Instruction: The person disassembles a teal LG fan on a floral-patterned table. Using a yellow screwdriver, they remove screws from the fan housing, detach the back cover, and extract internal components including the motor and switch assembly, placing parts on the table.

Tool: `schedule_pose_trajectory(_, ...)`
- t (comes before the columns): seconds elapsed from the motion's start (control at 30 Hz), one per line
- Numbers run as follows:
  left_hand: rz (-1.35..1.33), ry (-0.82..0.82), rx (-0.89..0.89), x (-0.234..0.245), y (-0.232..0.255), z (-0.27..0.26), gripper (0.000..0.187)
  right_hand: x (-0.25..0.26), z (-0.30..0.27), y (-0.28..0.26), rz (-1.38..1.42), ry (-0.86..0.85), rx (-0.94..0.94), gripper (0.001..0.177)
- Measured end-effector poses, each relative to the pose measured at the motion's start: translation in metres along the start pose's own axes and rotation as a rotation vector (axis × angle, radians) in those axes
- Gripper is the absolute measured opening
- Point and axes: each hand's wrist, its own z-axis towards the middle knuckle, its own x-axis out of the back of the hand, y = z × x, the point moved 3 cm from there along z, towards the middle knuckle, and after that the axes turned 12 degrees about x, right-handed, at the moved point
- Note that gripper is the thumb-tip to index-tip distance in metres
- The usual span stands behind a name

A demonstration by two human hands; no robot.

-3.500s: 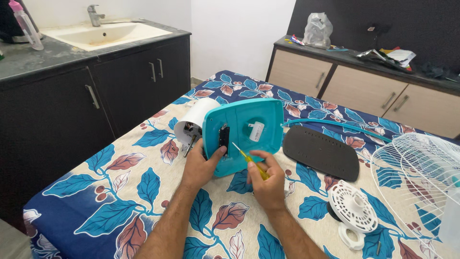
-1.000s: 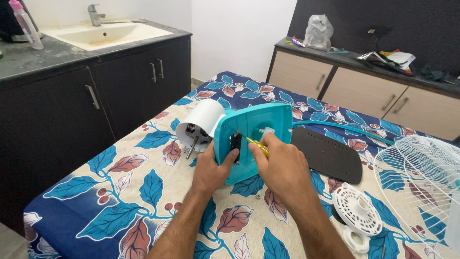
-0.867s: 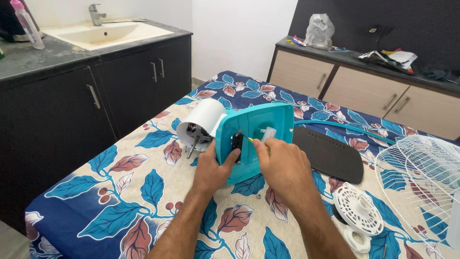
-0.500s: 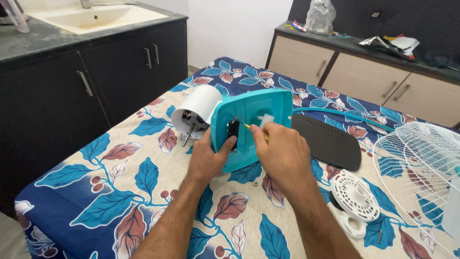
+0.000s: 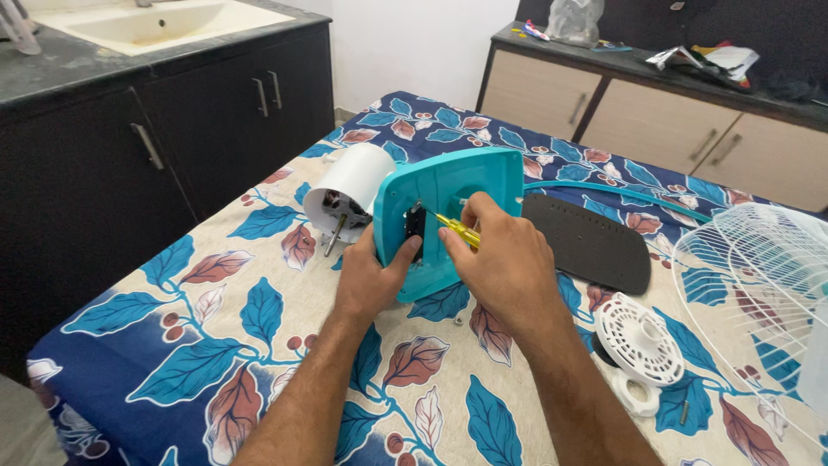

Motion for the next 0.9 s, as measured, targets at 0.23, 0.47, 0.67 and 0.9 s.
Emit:
schedule_pose_trajectory(0.23, -0.003, 0.017, -0.052, 0.002, 0.006, 0.000, 0.039, 0.003, 0.002, -0.001, 0.002, 0.051, 0.035, 0.035)
schedule_pose_trajectory(0.47, -0.011, 0.004, -0.033, 0.002, 0.008, -0.001, 0.039, -0.004, 0.002, 0.002, 0.009, -0.029, -0.052, 0.039)
schedule_pose_trajectory(0.67, -0.022, -0.007, -0.062, 0.003, 0.009, -0.003, 0.039, -0.005, 0.001, 0.003, 0.039, 0.021, -0.027, 0.036)
schedule_pose_trajectory(0.9, 0.005, 0.003, -0.095, 0.003, 0.012, -0.002, 0.037, -0.005, 0.002, 0.002, -0.043, 0.071, 0.068, 0.036)
